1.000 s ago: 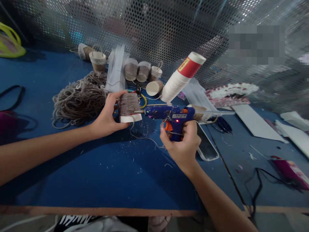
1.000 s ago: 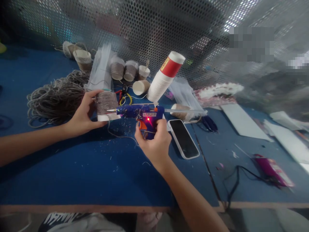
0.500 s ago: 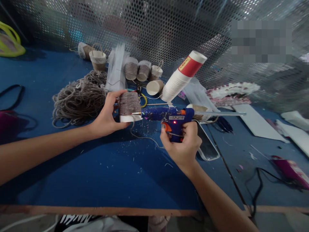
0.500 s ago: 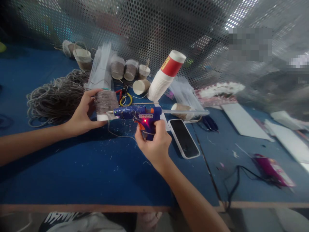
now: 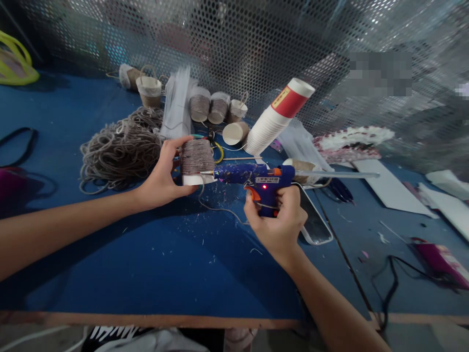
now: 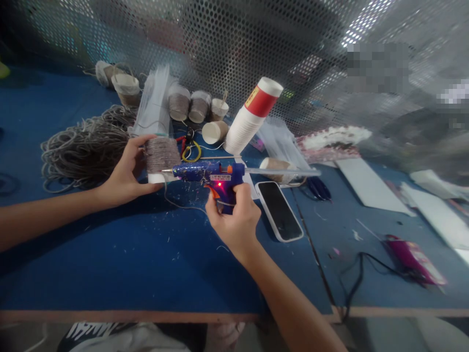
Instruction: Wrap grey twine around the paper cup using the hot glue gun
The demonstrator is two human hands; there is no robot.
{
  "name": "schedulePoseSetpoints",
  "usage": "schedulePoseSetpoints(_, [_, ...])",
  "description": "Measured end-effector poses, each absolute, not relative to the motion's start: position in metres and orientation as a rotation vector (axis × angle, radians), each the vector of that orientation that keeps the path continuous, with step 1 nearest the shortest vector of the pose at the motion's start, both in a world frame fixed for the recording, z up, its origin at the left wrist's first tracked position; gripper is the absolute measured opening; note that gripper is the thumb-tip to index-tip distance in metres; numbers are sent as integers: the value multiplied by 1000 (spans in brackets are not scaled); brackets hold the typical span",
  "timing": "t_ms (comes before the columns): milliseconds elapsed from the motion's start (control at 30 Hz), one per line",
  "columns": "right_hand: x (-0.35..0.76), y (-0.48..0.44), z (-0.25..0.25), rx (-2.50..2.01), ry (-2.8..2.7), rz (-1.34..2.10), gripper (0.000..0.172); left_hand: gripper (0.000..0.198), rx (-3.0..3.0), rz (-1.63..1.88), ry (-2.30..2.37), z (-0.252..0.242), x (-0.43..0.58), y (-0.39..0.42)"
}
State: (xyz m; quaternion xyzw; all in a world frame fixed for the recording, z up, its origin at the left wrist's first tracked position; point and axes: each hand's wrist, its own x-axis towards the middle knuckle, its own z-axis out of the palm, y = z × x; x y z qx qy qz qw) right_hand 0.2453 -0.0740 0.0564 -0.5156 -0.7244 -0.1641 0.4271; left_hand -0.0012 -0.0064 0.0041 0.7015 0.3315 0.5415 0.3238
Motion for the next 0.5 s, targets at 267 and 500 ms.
schedulePoseSetpoints(267, [248,-71,56,-1207,-1811,-452,33,88,1793,1427,830,1,-1,-5])
schedulePoseSetpoints(500, [248,-72,59,-1193,-1806,-464,31,81,1752,1471,789,-3,1,-3])
